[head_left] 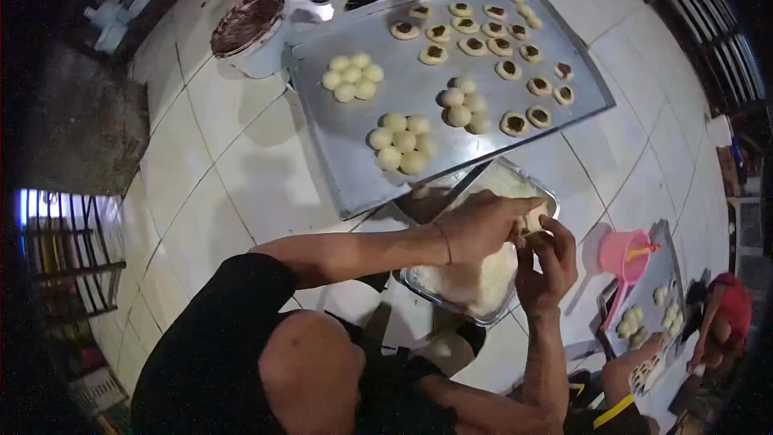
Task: Shaping and preparing small pastries or bread rolls on a large baking tray.
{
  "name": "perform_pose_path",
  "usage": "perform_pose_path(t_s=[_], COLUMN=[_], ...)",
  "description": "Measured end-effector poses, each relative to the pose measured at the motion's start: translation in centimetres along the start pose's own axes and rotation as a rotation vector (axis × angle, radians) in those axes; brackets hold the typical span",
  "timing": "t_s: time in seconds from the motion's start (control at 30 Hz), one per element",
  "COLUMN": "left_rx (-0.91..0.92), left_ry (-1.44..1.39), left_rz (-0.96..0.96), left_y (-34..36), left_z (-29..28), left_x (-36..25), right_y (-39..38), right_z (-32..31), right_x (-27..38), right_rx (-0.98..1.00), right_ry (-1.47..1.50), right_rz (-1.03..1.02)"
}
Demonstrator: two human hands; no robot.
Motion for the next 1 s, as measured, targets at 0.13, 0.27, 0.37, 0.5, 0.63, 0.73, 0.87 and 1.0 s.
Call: perform_pose_path(t_s=[0.13, 0.27, 0.37, 0.5, 0.63, 0.73, 0.87, 1.0], left_rx=[-0.055, -0.36, -0.365, -0.412, -0.569, -0.524, -0.48, -0.511], left_ry=[0.196, -0.38, -0.127, -0.046, -0.492, -0.515, -0.614, -0.668], left_rz=[0.204, 0.228, 0.211, 0.257, 0.454, 0.294, 0.277, 0.315], left_y=[-0.9, -0.8, -1.0, -1.2, -1.3, -1.5, -1.5, -1.6], left_z=[0.6, -1.7, -4.1, -4.8, -5.0, -6.7, -6.7, -5.7], left_x=[-1.6, -2.3, -2.9, -3.7, -4.0, -3.6, -3.9, -3.8], right_y=[4.0, 8.5, 10.8, 12.0, 11.6, 11.5, 12.3, 12.7], right_z=[-2.2, -3.8, -2.7, -0.3, 1.1, 1.3, 1.3, 1.4], right_x=[1.1, 1.8, 2.2, 2.6, 3.2, 3.7, 4.2, 4.8], right_rx=[0.216, 0.388, 0.468, 0.493, 0.348, 0.393, 0.379, 0.349], right_ry=[0.019, 0.135, 0.171, 0.256, 0.401, 0.458, 0.511, 0.514], right_rz=[0.054, 0.189, 0.18, 0.176, 0.234, 0.313, 0.331, 0.302])
Point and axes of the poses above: each hand's wrist, its own y-axis towards the middle knuckle, its own z-axis out of the palm, x = y × z, the point moved 1 cm from there along y, towards the middle knuckle, and after that the axes turned 1 degree about -z, right-handed, at the moved point
